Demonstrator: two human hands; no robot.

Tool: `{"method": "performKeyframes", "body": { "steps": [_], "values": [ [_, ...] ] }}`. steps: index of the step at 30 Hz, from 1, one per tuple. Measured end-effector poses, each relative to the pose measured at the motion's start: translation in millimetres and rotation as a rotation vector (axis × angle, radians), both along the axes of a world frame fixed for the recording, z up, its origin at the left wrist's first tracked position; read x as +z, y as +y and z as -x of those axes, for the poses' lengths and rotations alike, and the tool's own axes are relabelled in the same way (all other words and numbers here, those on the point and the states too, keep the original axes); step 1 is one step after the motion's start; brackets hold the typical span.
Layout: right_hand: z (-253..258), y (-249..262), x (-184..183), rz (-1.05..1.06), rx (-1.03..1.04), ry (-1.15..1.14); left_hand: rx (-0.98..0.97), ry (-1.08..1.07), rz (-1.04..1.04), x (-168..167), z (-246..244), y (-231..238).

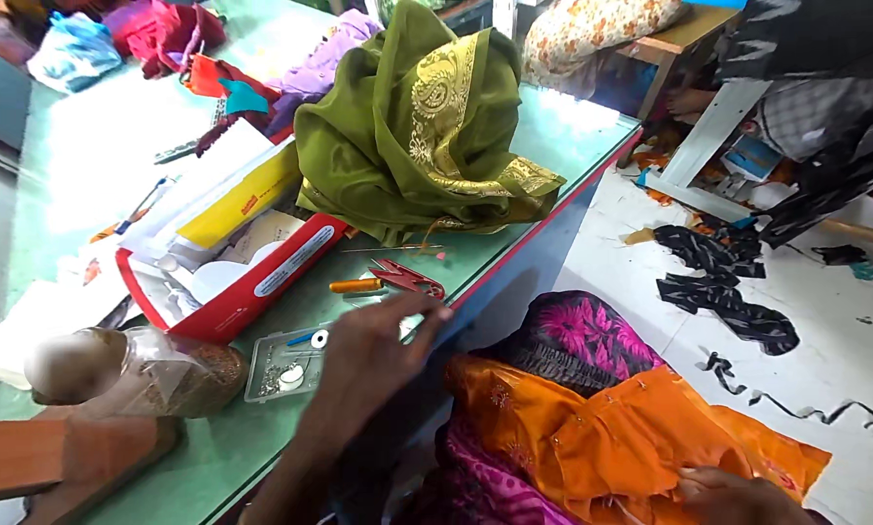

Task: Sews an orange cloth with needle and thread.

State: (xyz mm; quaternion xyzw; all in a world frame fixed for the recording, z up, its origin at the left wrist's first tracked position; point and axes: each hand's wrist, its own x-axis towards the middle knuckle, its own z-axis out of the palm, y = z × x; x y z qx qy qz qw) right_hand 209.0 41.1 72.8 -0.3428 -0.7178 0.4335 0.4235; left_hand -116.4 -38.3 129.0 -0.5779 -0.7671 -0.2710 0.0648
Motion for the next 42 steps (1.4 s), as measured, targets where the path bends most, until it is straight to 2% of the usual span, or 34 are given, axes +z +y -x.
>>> {"method": "performKeyframes", "body": {
  "steps": [2, 5, 16, 19, 23, 28, 30, 32, 35, 38, 42],
  "values": [
    [-4, 0, -3, 0.007, 0.008, -0.002, 0.134, 0.125, 0.156, 13, 18, -9],
    [-9, -2, -4, 0.024, 0.002, 0.003, 0.193, 0.229, 0.269, 17, 35, -16],
    [-32, -8, -10, 0.039, -0.065, 0.031, 0.151, 0.345, 0.388, 28, 40, -12],
    [-34, -8, -11, 0.049, -0.075, 0.036, 0.119, 0.318, 0.366, 27, 45, -12],
    [-33, -9, -12, 0.057, -0.085, 0.055, 0.061, 0.390, 0.369, 26, 47, -8],
    [-34, -12, -12, 0.053, -0.098, 0.071, 0.096, 0.377, 0.579, 36, 43, 5],
    [-35, -14, -10, 0.052, -0.128, 0.073, 0.085, 0.361, 0.602, 38, 46, 6],
    [-37, -16, -11, 0.049, -0.168, 0.083, 0.074, 0.315, 0.552, 41, 49, 6],
    [-39, -18, -14, 0.058, -0.206, 0.099, -0.039, 0.231, 0.331, 41, 54, 0],
    [-35, -19, -21, 0.090, -0.227, 0.150, -0.175, 0.106, 0.178, 37, 30, -2],
    [-24, -23, -29, 0.150, -0.233, 0.257, -0.476, -0.409, -0.014, 1, -42, 7]
  ]
}}
